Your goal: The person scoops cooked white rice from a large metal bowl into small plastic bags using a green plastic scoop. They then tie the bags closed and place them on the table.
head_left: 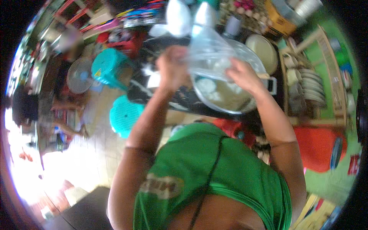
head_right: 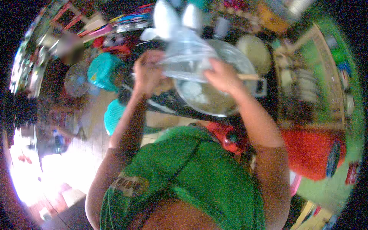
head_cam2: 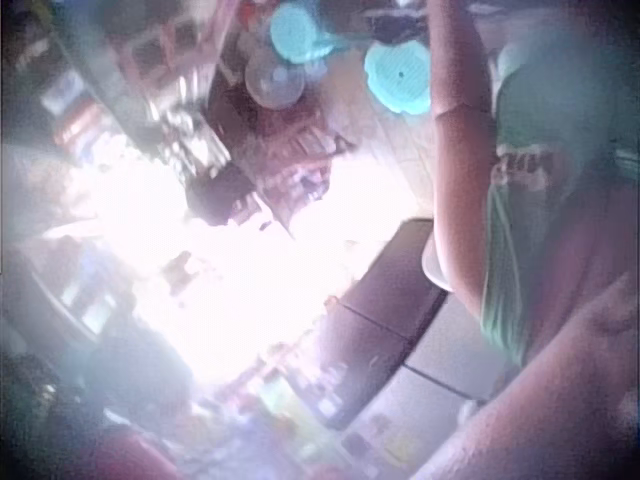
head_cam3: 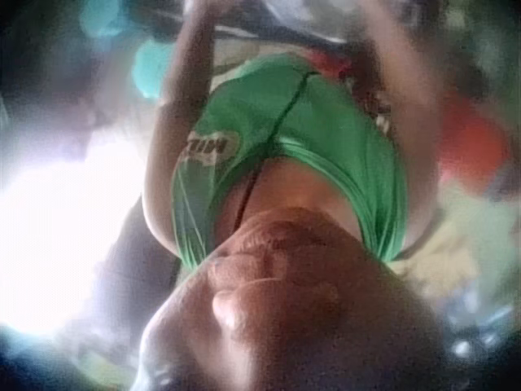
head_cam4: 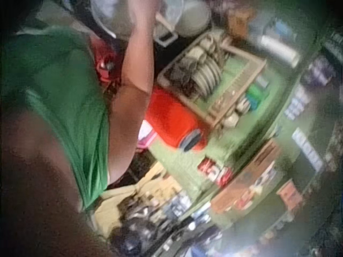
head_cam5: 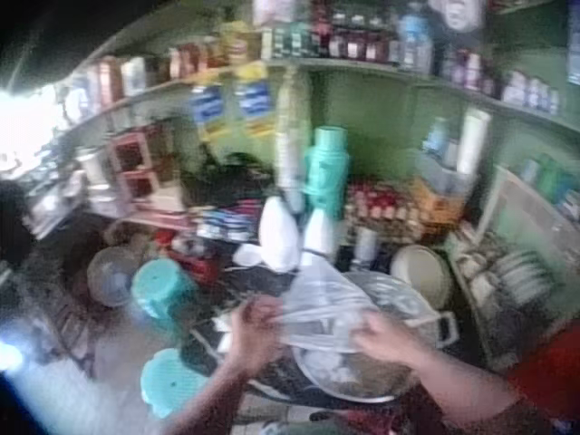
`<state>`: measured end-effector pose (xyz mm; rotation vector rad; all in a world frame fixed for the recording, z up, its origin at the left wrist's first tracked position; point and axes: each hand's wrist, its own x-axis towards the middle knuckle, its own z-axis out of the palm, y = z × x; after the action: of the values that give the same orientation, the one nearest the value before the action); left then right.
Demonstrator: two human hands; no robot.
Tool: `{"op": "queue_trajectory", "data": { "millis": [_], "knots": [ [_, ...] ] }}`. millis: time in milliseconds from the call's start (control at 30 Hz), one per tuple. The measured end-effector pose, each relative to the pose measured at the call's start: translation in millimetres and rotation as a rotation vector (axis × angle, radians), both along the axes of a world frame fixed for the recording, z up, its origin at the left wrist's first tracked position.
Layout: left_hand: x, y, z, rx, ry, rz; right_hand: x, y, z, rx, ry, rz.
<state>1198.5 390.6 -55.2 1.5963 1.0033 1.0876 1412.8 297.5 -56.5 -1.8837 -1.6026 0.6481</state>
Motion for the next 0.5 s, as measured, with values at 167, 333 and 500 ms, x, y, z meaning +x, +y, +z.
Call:
{"op": "queue_trajectory", "data": {
  "millis": [167, 333, 500],
  "knots": [
    [3, 2, 2, 0.589, 0.307, 0.046, 7, -11, 7, -0.172, 0.142, -0.098],
    [-15, -19, 19, 0.473, 0.541, -0.128, -25, -1, 39, -0.164, -0.725, -0.004],
    [-19, -23, 34, 0.724, 0.62, -0.112, -12, 5, 26, -0.041, -0.632, 0.057]
  ]
}}
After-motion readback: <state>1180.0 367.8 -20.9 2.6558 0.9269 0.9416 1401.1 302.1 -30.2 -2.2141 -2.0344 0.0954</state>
